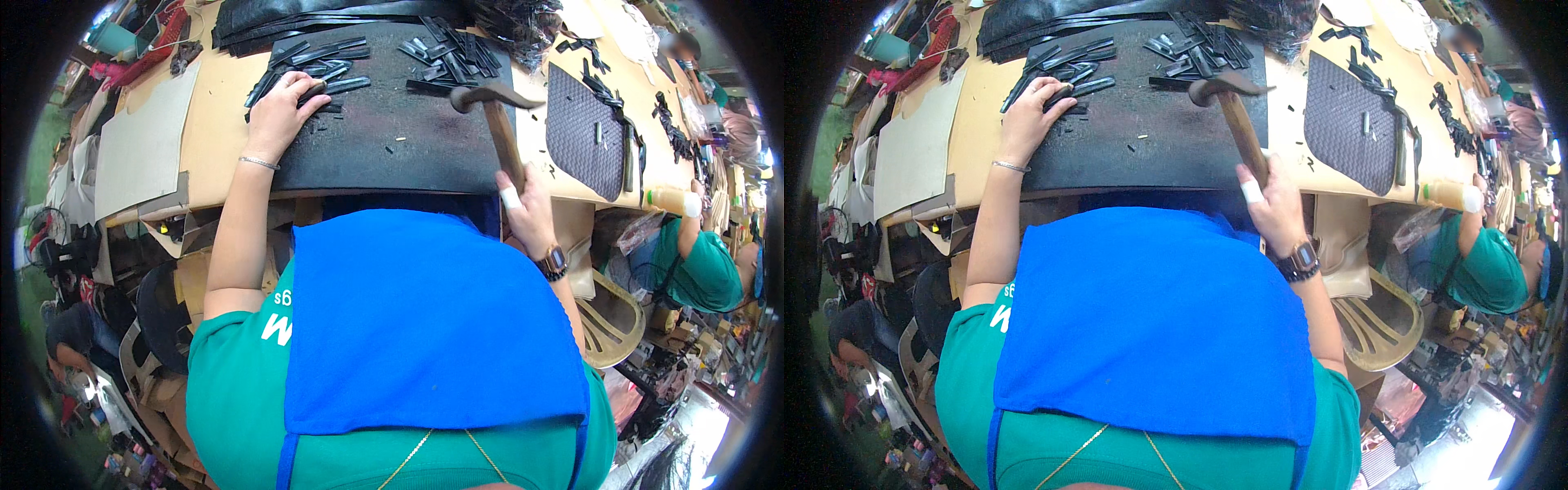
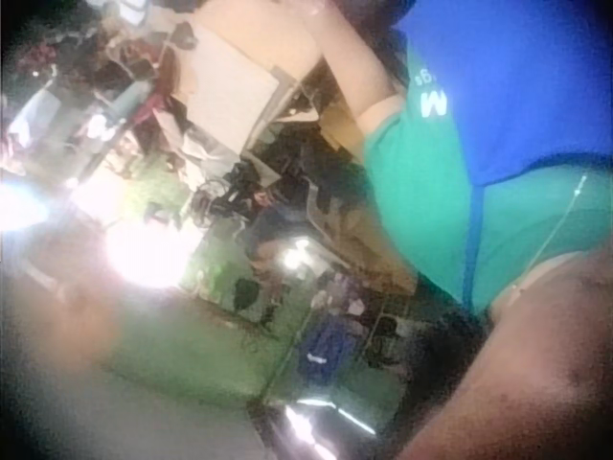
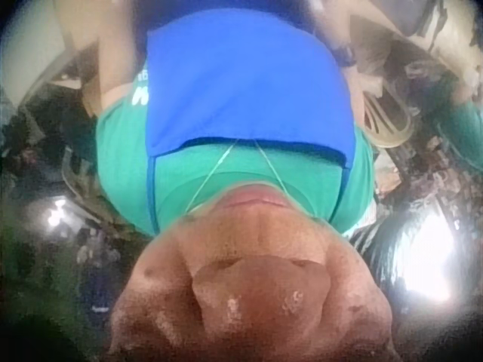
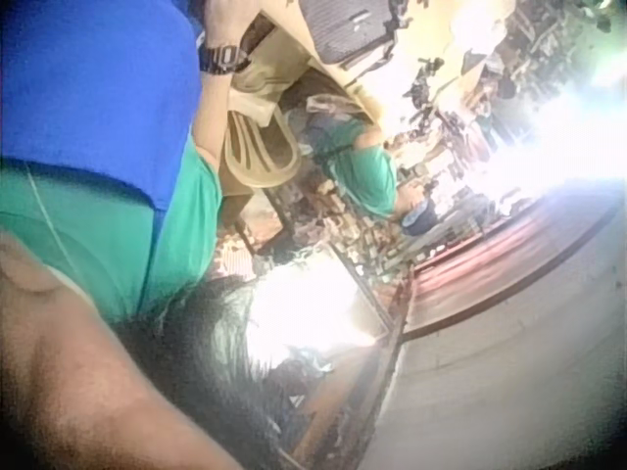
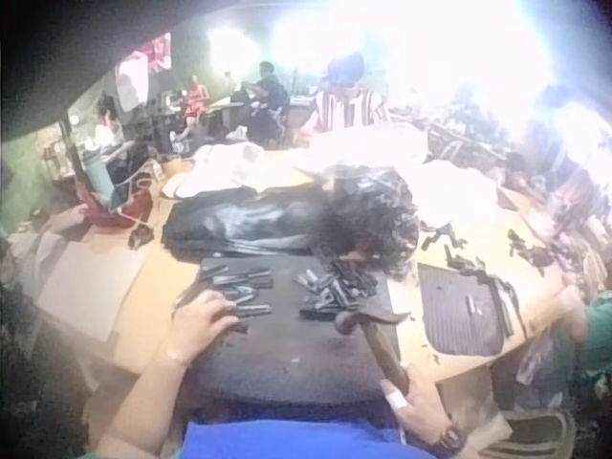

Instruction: The person uses a hammer to strike small metal pieces placed on a black mat. They repeatedly pick up the metal pieces, position them, and hit them with the hammer, then move the pieces aside on the mat.

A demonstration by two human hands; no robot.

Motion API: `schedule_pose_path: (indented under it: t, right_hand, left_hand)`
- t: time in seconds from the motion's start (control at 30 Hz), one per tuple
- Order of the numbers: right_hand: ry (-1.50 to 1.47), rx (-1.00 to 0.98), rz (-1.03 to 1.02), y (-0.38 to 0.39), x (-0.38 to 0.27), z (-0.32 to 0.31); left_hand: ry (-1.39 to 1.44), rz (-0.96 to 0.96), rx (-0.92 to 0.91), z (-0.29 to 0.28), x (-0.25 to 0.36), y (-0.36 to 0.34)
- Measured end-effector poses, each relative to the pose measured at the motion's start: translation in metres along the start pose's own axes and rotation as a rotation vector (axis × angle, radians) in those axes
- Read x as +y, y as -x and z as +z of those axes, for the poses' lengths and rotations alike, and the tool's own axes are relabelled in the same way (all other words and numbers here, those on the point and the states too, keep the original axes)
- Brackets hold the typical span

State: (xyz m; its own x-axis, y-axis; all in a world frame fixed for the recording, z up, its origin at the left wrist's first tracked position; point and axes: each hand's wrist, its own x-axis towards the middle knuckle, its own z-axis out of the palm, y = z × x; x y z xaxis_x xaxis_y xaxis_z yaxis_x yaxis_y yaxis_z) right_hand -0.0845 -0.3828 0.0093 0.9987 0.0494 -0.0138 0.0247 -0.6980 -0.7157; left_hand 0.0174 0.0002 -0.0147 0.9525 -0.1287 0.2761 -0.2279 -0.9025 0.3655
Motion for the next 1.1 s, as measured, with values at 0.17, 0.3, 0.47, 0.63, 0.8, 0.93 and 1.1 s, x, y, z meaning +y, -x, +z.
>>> schedule_pose_path:
  t: [0.17,0.3,0.47,0.63,0.8,0.93,1.1]
  right_hand:
    - [0.128,-0.096,0.098,0.028,0.012,-0.022]
    - [0.109,-0.100,0.167,0.032,-0.005,-0.021]
    - [0.133,0.065,-0.088,0.039,0.011,-0.013]
    - [0.034,-0.073,0.164,0.040,0.007,-0.020]
    - [-0.082,-0.068,0.187,0.042,0.016,-0.014]
    - [-0.116,-0.091,0.183,0.041,0.013,-0.012]
    - [-0.103,-0.113,0.186,0.041,0.013,-0.013]
  left_hand:
    - [-0.051,0.047,-0.042,0.000,-0.006,-0.010]
    - [-0.144,0.058,-0.034,0.000,0.002,-0.017]
    - [0.179,0.153,0.051,-0.001,0.023,-0.012]
    - [0.391,0.327,-0.394,0.016,0.065,-0.005]
    - [0.283,0.390,-0.203,0.035,0.091,-0.025]
    - [0.182,0.394,-0.081,0.061,0.090,-0.046]
    - [0.014,0.446,-0.144,0.062,0.097,-0.054]
